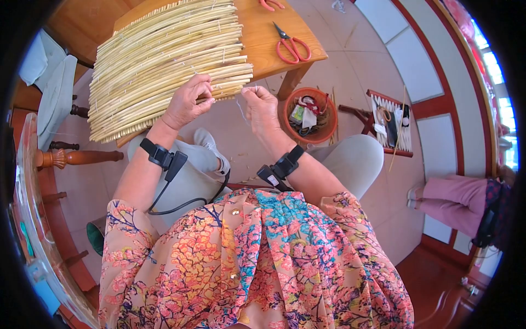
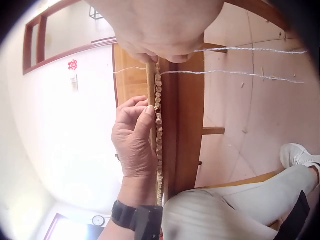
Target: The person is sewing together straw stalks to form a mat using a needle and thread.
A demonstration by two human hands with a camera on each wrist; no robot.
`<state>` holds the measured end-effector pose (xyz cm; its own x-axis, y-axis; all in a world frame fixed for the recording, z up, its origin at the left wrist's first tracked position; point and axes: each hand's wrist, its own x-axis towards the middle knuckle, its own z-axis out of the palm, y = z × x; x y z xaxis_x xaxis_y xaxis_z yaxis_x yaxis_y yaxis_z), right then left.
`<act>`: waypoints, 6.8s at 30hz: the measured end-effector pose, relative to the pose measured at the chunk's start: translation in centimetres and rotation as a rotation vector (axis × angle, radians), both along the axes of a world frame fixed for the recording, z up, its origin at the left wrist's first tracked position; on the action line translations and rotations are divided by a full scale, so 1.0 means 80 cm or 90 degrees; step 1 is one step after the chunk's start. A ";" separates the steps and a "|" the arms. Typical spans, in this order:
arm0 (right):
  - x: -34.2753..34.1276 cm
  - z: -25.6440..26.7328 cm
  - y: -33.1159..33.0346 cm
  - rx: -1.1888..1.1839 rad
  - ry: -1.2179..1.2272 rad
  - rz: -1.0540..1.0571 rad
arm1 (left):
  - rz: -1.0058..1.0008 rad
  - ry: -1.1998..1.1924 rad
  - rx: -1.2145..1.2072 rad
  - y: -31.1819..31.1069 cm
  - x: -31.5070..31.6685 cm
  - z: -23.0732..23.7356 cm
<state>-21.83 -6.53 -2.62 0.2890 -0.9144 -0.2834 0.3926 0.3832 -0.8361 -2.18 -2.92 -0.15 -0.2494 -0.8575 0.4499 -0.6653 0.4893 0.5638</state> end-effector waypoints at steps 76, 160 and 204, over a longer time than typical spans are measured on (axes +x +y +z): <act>0.042 0.027 0.009 0.098 0.115 0.038 | 0.691 0.918 -0.164 0.189 0.223 -0.054; 0.095 0.214 0.023 -0.449 0.039 0.223 | 0.277 -0.018 -0.254 0.066 0.086 0.314; 0.098 0.291 0.076 -0.565 -0.015 0.248 | 0.351 0.024 -0.260 0.114 0.063 0.301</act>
